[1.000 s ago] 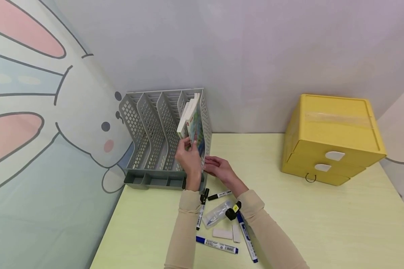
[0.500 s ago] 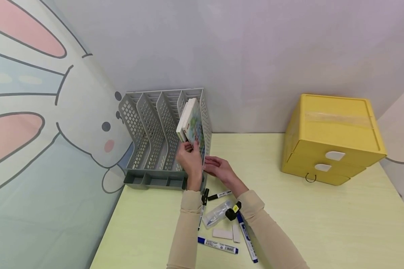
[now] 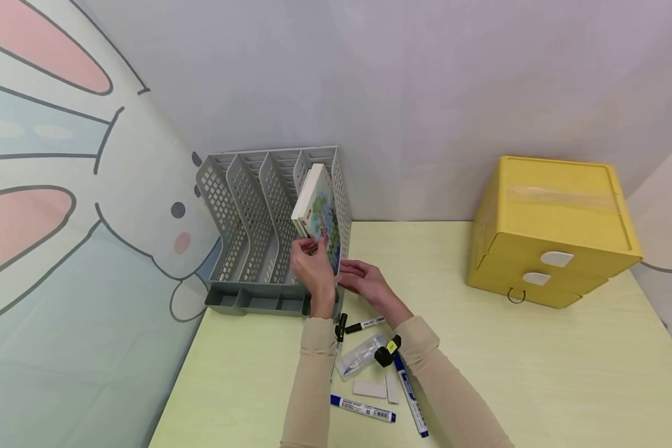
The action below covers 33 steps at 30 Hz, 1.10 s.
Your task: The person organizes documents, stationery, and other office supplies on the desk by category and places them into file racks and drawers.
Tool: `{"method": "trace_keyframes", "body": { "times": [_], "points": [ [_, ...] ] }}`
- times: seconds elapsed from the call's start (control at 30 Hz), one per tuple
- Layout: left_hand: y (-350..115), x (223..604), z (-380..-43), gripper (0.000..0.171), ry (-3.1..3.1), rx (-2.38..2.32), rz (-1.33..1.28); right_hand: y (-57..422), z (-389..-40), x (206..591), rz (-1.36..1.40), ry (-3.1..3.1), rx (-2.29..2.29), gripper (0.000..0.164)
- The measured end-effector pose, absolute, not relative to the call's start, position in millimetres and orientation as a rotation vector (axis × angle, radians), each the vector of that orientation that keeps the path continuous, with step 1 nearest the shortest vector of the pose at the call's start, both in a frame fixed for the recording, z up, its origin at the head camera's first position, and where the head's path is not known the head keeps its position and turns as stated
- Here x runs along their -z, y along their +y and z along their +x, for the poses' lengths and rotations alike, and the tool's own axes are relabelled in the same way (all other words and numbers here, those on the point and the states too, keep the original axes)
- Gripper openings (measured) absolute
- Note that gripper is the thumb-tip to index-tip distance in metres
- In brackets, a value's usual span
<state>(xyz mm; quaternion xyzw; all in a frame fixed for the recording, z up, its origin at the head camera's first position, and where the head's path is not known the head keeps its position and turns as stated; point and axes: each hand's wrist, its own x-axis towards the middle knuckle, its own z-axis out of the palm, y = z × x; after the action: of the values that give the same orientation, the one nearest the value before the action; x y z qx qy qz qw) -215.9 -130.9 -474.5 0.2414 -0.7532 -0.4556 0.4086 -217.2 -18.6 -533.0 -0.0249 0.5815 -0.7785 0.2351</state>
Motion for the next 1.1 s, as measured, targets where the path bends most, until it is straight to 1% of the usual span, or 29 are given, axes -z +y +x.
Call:
{"method": "trace_keyframes", "body": {
  "times": [0.17, 0.43, 0.73, 1.1],
  "points": [
    [-132.9, 473.9, -218.5, 0.021, -1.899, 1.106, 0.606, -17.6, -217.5, 534.5, -0.075, 1.588, 2.138, 0.052],
    [-136.8, 472.3, -219.3, 0.021, -1.893, 1.186, 0.639, -16.8, -217.5, 533.6, -0.078, 1.588, 2.138, 0.053],
    [-139.7, 473.5, -220.5, 0.027, -1.879, 1.228, 0.657, -19.0, -217.3, 534.7, -0.083, 1.598, 2.136, 0.052],
    [-139.9, 472.5, -209.8, 0.023, -1.879, 1.275, 0.538, -18.1, -217.4, 534.2, -0.099, 1.592, 2.15, 0.051]
  ]
}}
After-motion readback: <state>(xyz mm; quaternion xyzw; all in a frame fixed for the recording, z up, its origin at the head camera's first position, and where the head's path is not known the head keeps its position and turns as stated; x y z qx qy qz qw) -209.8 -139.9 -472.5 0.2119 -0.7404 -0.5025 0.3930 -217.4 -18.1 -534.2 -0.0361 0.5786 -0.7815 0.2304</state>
